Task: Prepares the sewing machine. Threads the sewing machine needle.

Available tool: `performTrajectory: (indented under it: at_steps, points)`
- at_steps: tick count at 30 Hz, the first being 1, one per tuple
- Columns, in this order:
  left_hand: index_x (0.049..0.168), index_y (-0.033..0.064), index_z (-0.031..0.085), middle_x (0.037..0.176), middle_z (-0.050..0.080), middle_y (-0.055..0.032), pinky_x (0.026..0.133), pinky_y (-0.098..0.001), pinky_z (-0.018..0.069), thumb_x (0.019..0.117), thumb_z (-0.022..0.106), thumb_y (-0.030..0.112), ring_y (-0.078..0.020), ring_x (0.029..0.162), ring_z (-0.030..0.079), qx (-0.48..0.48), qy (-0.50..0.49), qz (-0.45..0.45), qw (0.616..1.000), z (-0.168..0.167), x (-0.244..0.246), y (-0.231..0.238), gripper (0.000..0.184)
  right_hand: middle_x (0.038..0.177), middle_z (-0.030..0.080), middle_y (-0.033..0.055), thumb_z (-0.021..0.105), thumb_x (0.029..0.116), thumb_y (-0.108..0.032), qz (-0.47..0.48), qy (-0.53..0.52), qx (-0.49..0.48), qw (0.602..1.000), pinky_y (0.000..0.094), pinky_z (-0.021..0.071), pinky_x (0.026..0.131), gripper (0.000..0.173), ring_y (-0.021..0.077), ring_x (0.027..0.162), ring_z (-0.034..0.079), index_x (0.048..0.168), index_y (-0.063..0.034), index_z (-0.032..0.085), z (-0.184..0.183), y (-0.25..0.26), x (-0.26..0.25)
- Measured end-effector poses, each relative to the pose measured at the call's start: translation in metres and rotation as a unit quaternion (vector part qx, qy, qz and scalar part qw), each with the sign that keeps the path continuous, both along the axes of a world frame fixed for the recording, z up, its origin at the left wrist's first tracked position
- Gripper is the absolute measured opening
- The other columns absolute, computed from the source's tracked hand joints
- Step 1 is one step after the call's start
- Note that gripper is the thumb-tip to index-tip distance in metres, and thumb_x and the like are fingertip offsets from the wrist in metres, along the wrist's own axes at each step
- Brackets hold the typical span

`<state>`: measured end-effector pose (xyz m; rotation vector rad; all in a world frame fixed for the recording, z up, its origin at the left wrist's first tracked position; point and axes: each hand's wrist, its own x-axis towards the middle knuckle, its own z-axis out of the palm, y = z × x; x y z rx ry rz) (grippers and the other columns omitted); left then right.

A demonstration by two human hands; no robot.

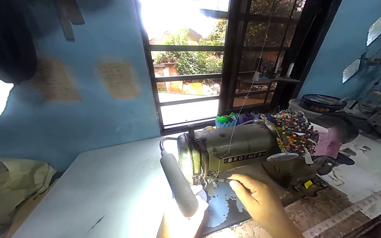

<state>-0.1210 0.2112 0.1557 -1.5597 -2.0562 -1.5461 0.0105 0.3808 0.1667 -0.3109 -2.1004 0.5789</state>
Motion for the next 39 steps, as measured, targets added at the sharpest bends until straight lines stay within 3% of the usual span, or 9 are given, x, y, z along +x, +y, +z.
performTrajectory:
  at_steps: [3,12,16,21,25,28,31,35,39]
  points:
    - [0.103,-0.0098,0.073,0.098,0.076,-0.0187,0.092,-0.0253,0.0553,0.0924,0.066,0.012,-0.015,0.095,0.073,0.019,0.021,-0.001,1.0,-0.004,-0.002,0.0,0.025,0.081,0.068,0.0053,0.045,0.1055,-0.02,0.009,0.023,0.023,0.999,0.0152,0.0536,0.065,0.032,0.0032,0.067,0.062,0.104,-0.0011,0.07,-0.004,0.003,-0.002]
    - [0.101,-0.0096,0.072,0.101,0.075,-0.02,0.093,-0.0192,0.053,0.0943,0.065,0.011,-0.0084,0.098,0.071,0.05,0.025,-0.017,0.998,-0.011,-0.005,0.002,0.023,0.079,0.067,0.0051,0.046,0.1055,-0.023,-0.038,0.009,0.166,0.985,0.0225,0.0563,0.065,0.027,0.0118,0.07,0.067,0.097,-0.0088,0.068,0.006,0.003,-0.015]
    - [0.107,-0.0067,0.073,0.103,0.074,-0.0231,0.094,-0.0297,0.0547,0.0988,0.062,0.017,-0.0212,0.098,0.073,0.03,0.042,-0.01,0.999,-0.021,-0.012,0.001,0.027,0.074,0.07,0.0057,0.05,0.0977,-0.02,-0.104,-0.034,0.213,0.971,0.0328,0.0559,0.052,0.027,0.018,0.063,0.07,0.089,-0.009,0.072,0.014,0.005,-0.008]
    - [0.103,-0.0102,0.072,0.097,0.075,-0.0203,0.091,-0.0274,0.0553,0.0941,0.065,0.012,-0.0171,0.094,0.073,0.02,0.021,-0.011,1.0,0.0,0.0,-0.001,0.025,0.072,0.068,0.003,0.048,0.1018,-0.023,-0.081,-0.001,0.213,0.974,0.0275,0.0536,0.053,0.027,0.0136,0.061,0.066,0.091,-0.011,0.07,0.014,0.003,-0.012]
    - [0.101,-0.009,0.072,0.099,0.075,-0.0189,0.093,-0.021,0.0534,0.0947,0.065,0.014,-0.0105,0.097,0.072,0.045,0.026,-0.02,0.998,-0.011,-0.006,0.002,0.024,0.069,0.068,0.0041,0.052,0.0925,-0.022,-0.11,-0.076,0.243,0.961,0.0344,0.0529,0.046,0.025,0.0183,0.057,0.068,0.081,-0.0114,0.072,0.011,0.004,-0.008]
    - [0.102,-0.0091,0.072,0.097,0.075,-0.0183,0.093,-0.0206,0.0535,0.0944,0.066,0.013,-0.0099,0.096,0.072,0.043,0.033,-0.014,0.998,-0.013,-0.007,0.002,0.024,0.071,0.07,0.0033,0.048,0.0999,-0.023,-0.101,-0.004,0.21,0.972,0.0293,0.0529,0.051,0.031,0.0142,0.06,0.067,0.089,-0.0102,0.073,0.014,0.002,-0.007]
    - [0.103,-0.0083,0.073,0.102,0.074,-0.0231,0.096,-0.0291,0.0538,0.0969,0.063,0.014,-0.0208,0.1,0.072,0.029,0.033,-0.009,0.999,-0.015,-0.008,0.0,0.025,0.072,0.071,0.0037,0.049,0.1023,-0.023,-0.091,0.034,0.197,0.976,0.0273,0.0546,0.057,0.03,0.0127,0.064,0.068,0.093,-0.0094,0.074,0.01,0.0,-0.012]
    - [0.104,-0.0068,0.073,0.1,0.075,-0.0166,0.092,-0.0245,0.0539,0.0954,0.066,0.016,-0.0122,0.097,0.071,0.01,-0.007,-0.023,1.0,-0.009,-0.007,0.001,0.026,0.06,0.064,0.003,0.049,0.093,-0.024,-0.117,-0.048,0.225,0.966,0.0339,0.0481,0.042,0.029,0.0167,0.05,0.063,0.08,-0.0116,0.072,0.008,0.001,-0.008]
    - [0.106,-0.0054,0.073,0.103,0.076,-0.0155,0.093,-0.0243,0.0542,0.0948,0.067,0.018,-0.0107,0.097,0.071,0.019,-0.004,-0.017,1.0,-0.016,-0.008,0.001,0.027,0.068,0.068,0.0034,0.046,0.1027,-0.023,-0.086,0.046,0.199,0.975,0.0252,0.0514,0.053,0.032,0.011,0.059,0.064,0.09,-0.0082,0.072,0.016,-0.007,-0.008]
